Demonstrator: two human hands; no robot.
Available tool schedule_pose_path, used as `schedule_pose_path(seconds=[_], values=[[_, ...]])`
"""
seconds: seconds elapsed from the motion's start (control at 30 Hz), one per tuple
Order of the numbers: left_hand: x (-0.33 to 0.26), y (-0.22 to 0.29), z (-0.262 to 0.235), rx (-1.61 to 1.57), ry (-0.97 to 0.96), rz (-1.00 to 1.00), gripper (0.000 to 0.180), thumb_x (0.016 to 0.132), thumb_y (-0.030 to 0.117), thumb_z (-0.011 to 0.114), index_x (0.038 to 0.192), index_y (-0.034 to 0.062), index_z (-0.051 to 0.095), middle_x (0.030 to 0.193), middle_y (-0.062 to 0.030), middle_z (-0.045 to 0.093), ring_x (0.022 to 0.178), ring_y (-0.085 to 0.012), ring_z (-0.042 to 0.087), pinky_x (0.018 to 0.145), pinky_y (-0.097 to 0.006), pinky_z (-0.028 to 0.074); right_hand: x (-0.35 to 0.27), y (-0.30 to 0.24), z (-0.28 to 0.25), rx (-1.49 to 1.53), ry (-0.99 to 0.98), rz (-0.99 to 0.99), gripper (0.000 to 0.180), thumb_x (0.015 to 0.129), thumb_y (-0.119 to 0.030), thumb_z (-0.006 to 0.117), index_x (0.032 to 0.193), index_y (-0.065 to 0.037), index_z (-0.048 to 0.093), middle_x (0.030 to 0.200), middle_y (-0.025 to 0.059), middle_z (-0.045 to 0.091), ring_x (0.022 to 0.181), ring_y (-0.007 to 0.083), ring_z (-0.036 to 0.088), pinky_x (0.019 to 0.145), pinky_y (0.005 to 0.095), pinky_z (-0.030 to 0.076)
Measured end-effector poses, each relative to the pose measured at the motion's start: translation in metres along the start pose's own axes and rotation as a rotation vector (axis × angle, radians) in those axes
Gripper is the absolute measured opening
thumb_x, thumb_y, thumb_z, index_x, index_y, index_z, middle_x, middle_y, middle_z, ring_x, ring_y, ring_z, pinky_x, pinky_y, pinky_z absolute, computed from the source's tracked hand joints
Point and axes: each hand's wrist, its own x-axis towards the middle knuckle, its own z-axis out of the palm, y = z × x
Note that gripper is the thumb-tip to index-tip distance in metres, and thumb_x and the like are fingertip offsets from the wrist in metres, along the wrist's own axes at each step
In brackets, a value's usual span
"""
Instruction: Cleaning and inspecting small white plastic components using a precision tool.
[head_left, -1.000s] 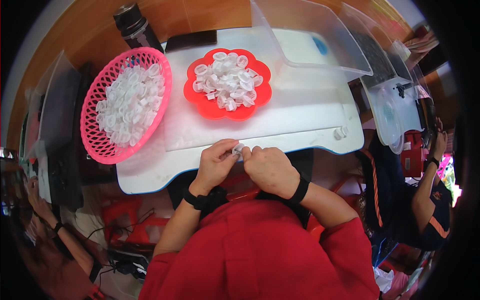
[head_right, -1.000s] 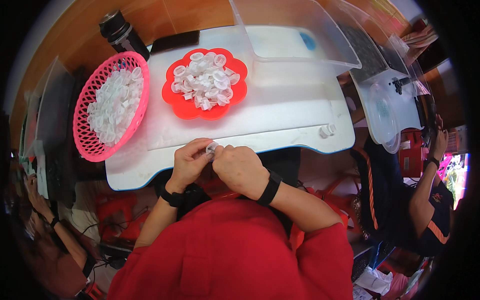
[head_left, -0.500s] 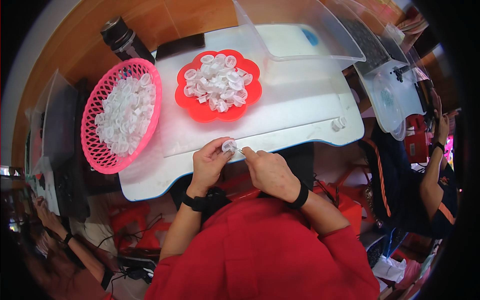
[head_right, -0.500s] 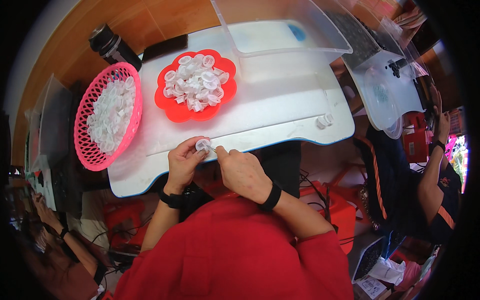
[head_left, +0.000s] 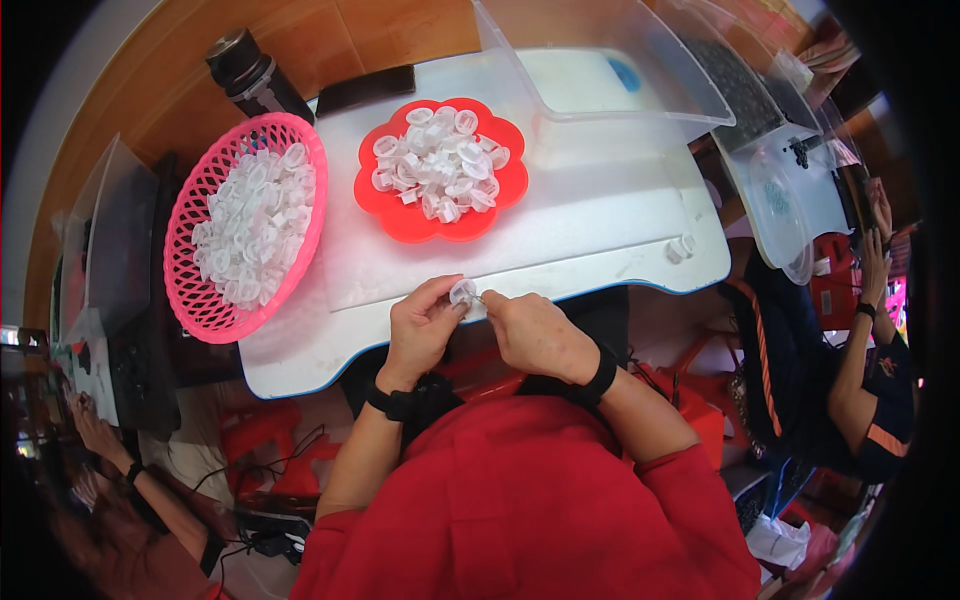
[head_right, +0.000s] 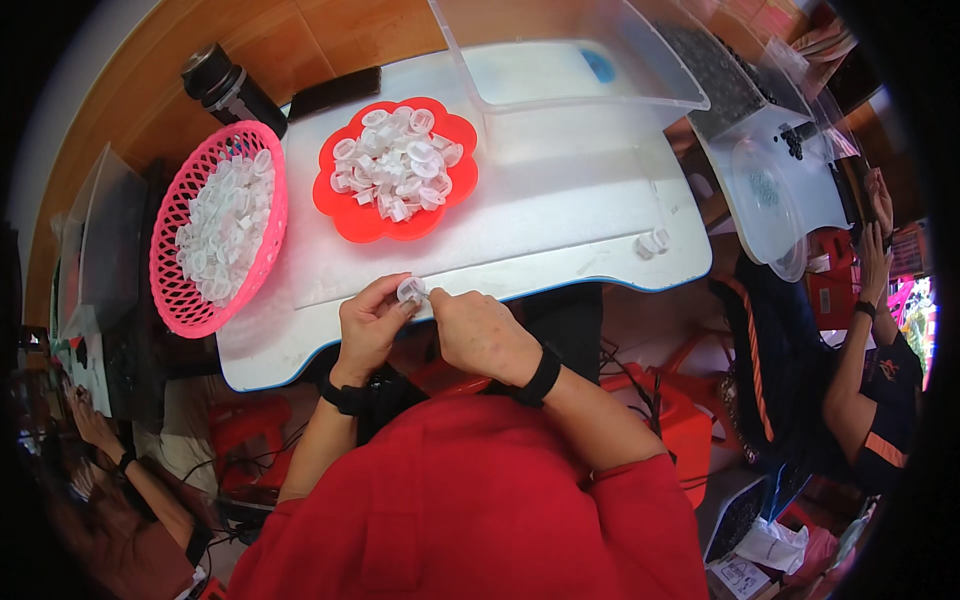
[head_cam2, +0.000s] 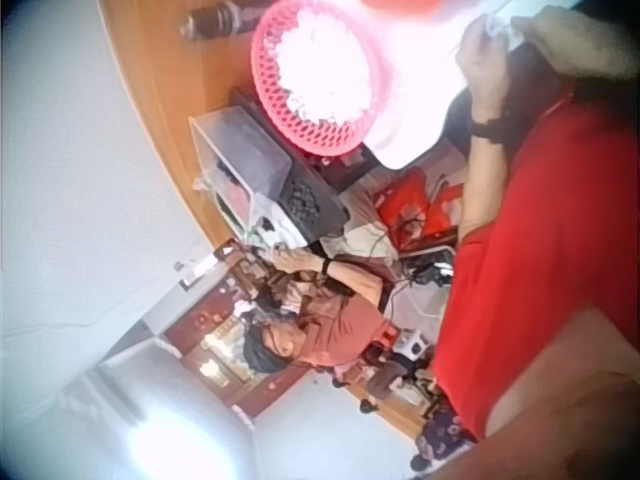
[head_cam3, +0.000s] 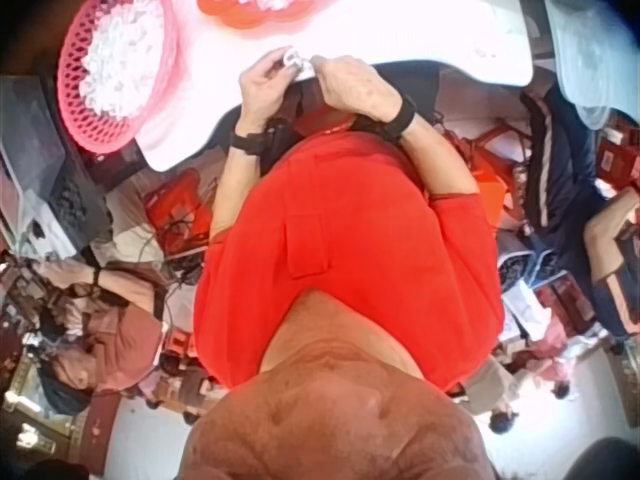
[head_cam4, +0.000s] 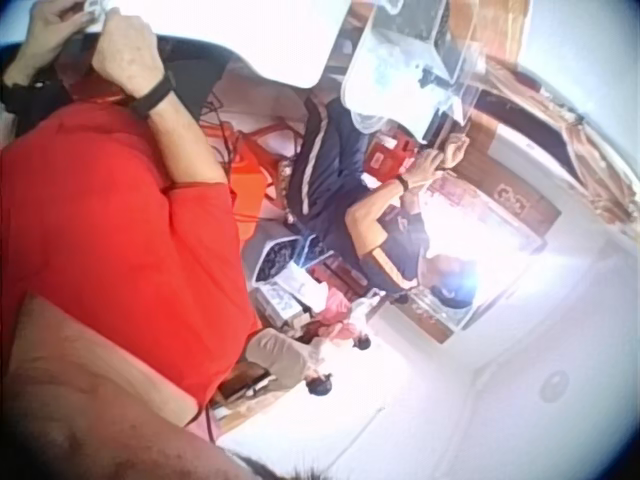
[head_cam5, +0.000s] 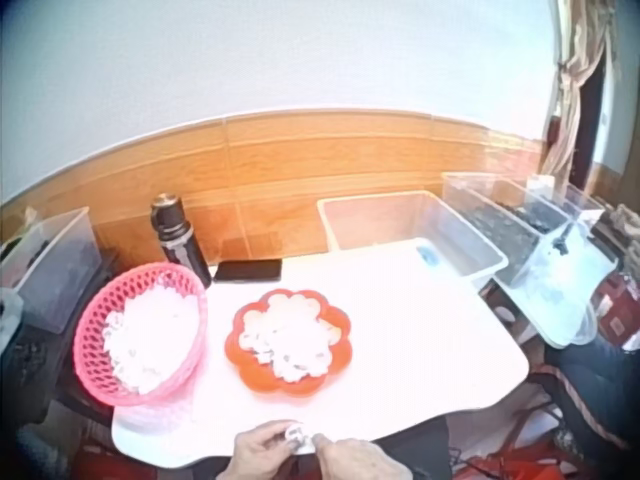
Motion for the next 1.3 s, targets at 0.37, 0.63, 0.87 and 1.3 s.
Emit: schedule_pose_path(seconds=[0.37,0.63,0.87,1.3], values=[[0.0,0.006,0.006,0.161,-0.004,0.185,0.033,0.08,-0.009,0.057,0.113,-0.0049,0.057,0.107,-0.0092,0.055,0.093,-0.0126,0.055,0.081,-0.023,0.046,-0.016,-0.002,0.0,0.048,0.154,-0.054,0.018,0.083,-0.007,0.052,0.1,-0.001,0.052,0.068,0.0222,0.058,0.064,0.0402,0.058,0.058,0.047,0.045],[-0.001,0.001,0.004,0.203,-0.033,0.195,0.034,0.079,-0.008,0.058,0.112,-0.0025,0.059,0.107,-0.0093,0.056,0.09,-0.0125,0.055,0.078,-0.022,0.046,-0.013,-0.007,-0.001,-0.155,0.067,-0.084,0.018,0.082,-0.008,0.052,0.097,0.001,0.052,0.067,0.0199,0.059,0.058,0.0355,0.059,0.054,0.0423,0.047],[-0.001,-0.001,0.0,0.301,-0.058,0.203,0.032,0.078,-0.007,0.061,0.109,-0.003,0.06,0.107,-0.0108,0.058,0.093,-0.0149,0.057,0.08,-0.024,0.047,-0.018,-0.025,-0.005,-0.435,0.054,-0.146,0.023,0.072,-0.005,0.055,0.093,0.003,0.051,0.066,0.0166,0.058,0.056,0.0302,0.06,0.049,0.0366,0.048],[-0.001,-0.003,0.003,-0.104,-0.007,0.053,0.035,0.081,-0.009,0.059,0.115,-0.0054,0.053,0.102,-0.008,0.061,0.092,-0.0124,0.059,0.082,-0.023,0.048,-0.024,0.008,-0.001,-0.097,0.304,-0.058,0.022,0.083,-0.009,0.054,0.104,-0.002,0.053,0.07,0.0174,0.059,0.061,0.0351,0.058,0.053,0.0433,0.046]])
